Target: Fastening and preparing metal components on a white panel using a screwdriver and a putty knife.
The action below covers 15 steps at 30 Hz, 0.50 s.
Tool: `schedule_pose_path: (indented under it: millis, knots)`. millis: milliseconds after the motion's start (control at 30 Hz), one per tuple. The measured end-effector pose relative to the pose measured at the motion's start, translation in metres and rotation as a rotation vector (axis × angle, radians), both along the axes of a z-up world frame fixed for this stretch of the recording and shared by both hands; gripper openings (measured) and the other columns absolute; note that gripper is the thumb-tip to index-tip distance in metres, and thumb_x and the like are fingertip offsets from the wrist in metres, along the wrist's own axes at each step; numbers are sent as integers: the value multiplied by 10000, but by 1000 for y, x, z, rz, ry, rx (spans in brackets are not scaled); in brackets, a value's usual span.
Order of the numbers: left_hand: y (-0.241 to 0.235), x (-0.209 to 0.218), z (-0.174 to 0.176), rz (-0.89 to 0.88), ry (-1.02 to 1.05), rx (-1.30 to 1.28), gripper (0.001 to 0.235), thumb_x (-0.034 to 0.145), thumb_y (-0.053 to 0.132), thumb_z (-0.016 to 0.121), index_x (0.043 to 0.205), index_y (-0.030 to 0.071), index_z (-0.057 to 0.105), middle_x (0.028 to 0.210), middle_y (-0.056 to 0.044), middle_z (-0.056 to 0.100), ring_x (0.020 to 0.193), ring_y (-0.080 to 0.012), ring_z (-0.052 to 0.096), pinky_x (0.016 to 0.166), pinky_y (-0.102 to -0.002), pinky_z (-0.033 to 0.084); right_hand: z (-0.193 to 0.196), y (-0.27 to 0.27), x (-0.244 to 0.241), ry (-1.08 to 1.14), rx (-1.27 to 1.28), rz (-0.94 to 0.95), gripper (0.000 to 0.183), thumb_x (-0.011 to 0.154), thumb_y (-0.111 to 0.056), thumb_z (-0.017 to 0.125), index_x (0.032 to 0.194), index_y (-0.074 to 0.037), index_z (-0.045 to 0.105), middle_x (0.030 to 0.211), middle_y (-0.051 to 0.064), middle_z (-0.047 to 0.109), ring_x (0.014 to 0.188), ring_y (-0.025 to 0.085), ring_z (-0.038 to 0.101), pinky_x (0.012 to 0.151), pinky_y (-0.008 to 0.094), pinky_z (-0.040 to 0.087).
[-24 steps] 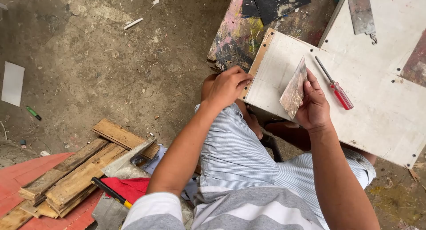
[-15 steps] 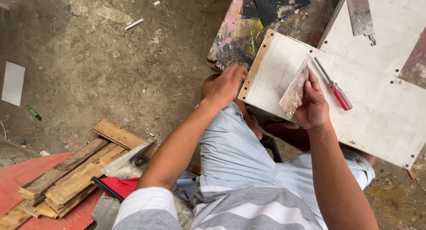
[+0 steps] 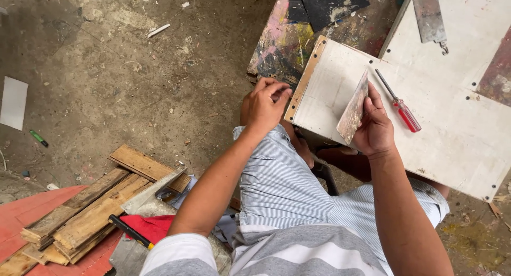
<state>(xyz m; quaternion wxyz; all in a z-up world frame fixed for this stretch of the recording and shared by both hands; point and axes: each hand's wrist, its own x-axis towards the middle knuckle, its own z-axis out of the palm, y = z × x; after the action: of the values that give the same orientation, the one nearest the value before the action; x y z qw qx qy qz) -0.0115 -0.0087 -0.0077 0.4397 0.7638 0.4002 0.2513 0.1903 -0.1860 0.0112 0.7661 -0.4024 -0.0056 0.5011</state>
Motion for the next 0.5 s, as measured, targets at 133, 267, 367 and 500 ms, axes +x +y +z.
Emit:
schedule_pose_path:
  millis: [133, 267, 367, 500]
  knots:
    - [-12, 6, -8, 55, 68, -195, 244, 792, 297, 862, 974, 143, 809, 885, -75, 715, 832, -265, 762, 656, -306, 646, -26, -8, 8, -4, -26, -1, 437, 1035, -192, 576, 1470, -226, 583, 1056, 86, 775, 836, 165, 757, 630, 181, 584]
    - [-22, -4, -4, 195, -89, -505, 213, 820, 195, 839, 1015, 113, 808, 823, -89, 774, 743, -140, 743, 601, -255, 622, -31, -9, 10, -8, -48, -29, 426, 1047, -192, 548, 1470, -235, 580, 1057, 61, 759, 919, 205, 756, 752, 302, 644]
    - [-26, -12, -7, 292, -182, -619, 212, 887, 140, 754, 1085, 66, 775, 841, -130, 771, 745, -136, 736, 634, -233, 624, -18, -6, 12, 15, -32, 5, 393, 1082, -203, 517, 1465, -272, 570, 987, 69, 718, 939, 251, 732, 834, 398, 647]
    - [-34, -18, -1, 245, -173, -400, 172, 922, 194, 779, 1049, 80, 803, 859, -115, 781, 807, -105, 707, 675, -275, 616, -34, 8, 32, -228, -269, 157, 352, 1119, -177, 455, 1420, -317, 573, 1163, 51, 642, 1084, 266, 665, 980, 440, 583]
